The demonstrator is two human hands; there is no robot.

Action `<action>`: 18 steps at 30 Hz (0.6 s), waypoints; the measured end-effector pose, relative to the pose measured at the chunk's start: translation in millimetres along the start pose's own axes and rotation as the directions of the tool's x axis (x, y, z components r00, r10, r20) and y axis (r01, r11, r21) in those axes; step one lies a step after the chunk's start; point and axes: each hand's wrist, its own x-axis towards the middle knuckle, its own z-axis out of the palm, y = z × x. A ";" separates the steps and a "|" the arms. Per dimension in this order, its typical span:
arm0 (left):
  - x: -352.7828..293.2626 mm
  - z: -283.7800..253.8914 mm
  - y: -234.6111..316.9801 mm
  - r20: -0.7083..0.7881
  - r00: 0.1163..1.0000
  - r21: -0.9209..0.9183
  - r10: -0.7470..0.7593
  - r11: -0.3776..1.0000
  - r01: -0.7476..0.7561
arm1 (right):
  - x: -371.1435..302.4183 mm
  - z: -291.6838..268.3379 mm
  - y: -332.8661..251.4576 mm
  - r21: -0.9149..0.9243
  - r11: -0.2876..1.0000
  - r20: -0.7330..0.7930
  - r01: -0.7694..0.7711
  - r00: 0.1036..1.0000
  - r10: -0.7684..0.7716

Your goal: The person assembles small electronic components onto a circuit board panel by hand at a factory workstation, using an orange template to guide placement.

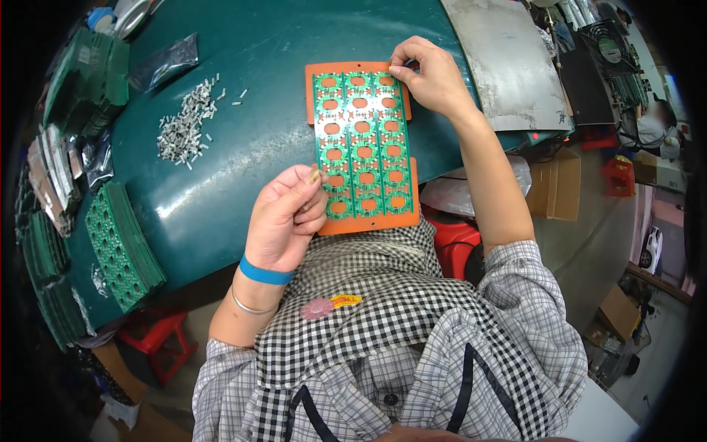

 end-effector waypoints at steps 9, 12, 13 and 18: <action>3.0 -3.5 -1.0 0.012 1.000 0.006 0.005 1.000 -0.005 | 1.9 1.6 1.4 -0.004 1.000 0.021 -0.030 0.999 0.030; 3.2 -4.2 -1.3 0.015 1.000 0.008 0.009 1.000 -0.009 | 2.4 3.3 3.5 -0.011 1.000 0.007 -0.003 1.000 0.003; 3.4 -4.3 -1.4 0.020 1.000 0.010 0.011 1.000 -0.011 | 2.3 3.4 3.9 -0.011 1.000 0.008 -0.005 1.000 0.005; 3.4 -3.9 -1.8 -0.009 1.000 0.027 0.017 0.999 -0.017 | 1.9 2.6 3.6 0.014 1.000 0.017 -0.009 1.000 0.009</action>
